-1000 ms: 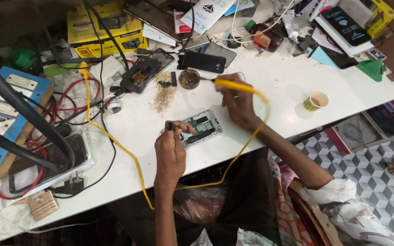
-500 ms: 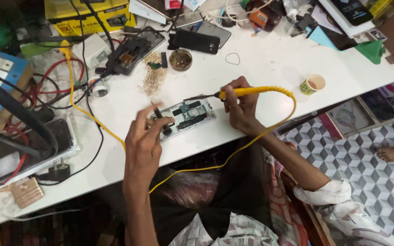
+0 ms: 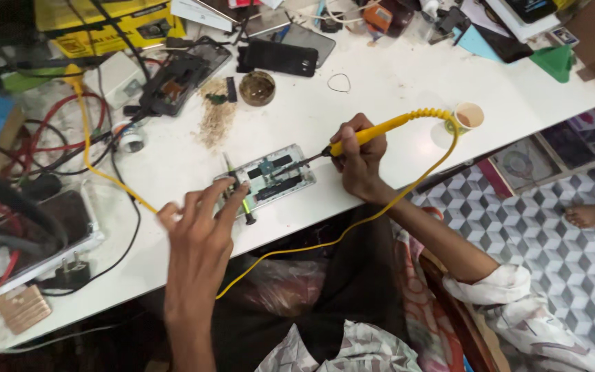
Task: The person uses a soldering iron and a small screwdriver to work on a circuit board inside a disassembled electronic device. They repeatedly apply the soldering iron to various points on the board while manipulating components with the screwdriver.
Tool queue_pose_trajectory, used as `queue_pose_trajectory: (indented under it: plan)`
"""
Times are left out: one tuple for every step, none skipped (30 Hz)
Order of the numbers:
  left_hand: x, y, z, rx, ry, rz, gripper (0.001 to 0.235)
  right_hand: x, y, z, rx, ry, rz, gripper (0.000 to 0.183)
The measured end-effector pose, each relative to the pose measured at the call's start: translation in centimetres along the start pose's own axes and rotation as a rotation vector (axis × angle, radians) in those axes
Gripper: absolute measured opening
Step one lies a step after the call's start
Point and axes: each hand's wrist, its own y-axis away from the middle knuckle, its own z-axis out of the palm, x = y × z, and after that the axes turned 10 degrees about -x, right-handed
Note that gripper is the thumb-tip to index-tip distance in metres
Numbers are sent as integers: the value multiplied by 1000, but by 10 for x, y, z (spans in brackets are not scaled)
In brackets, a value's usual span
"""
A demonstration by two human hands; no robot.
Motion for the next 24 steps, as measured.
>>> queue_pose_trajectory:
  plan:
    - [9,7,-10,78,59,-6,54,0,0,1,14,3,22,32]
    - [18,14,-20,145,125,-7,54,0,1,1,28,6,44,31]
    - [27,19,-27,211,184,-2,54,0,-2,1,24,28,29,32]
    - [37,24,-32,192,185,16,54,-1,-5,0,20,50,14,33]
    - [46,33,-35,171,196,29,54,-2,-4,1,18,66,9,34]
    - [55,41,-36,143,208,45,54,-2,-3,0,17,62,13,33]
    - [55,44,-36,122,203,46,54,-3,-2,2,17,49,17,33]
    - [55,46,-35,103,197,48,54,-3,-2,3,17,37,21,32]
    - [54,49,-34,86,199,48,54,-3,-1,3,18,61,21,32]
    - [54,50,-33,76,197,46,54,-3,-1,2,19,84,22,32]
    - [54,51,-32,73,198,46,54,-3,-3,1,18,110,17,32]
    - [56,51,-33,67,195,42,54,-3,-4,1,29,109,14,32]
    - [59,53,-34,63,197,42,54,-3,-4,1,41,111,13,32]
    - [63,56,-36,57,199,39,54,-3,-5,1,53,113,11,32]
    - [68,60,-39,53,199,37,54,-3,-4,2,70,110,-1,32]
    - [72,64,-41,50,199,35,54,-3,-4,3,87,108,-13,32]
    - [76,67,-42,44,199,35,54,-3,-5,2,107,107,-28,32]
    - [80,70,-43,40,199,36,54,-3,-5,2,96,92,-26,32]
    - [83,72,-42,40,198,36,54,-4,-5,1,84,78,-25,32]
    - [84,73,-41,42,200,37,54,-5,-6,-1,72,65,-24,32]
    - [84,75,-42,33,197,35,54,-4,-3,0,81,65,-26,32]
    - [85,77,-43,24,193,31,54,-5,0,2,89,66,-27,32]
    - [85,76,-44,21,190,30,54,-5,0,2,95,68,-32,31]
    - [87,77,-46,16,187,26,54,-6,2,3,105,48,-14,31]
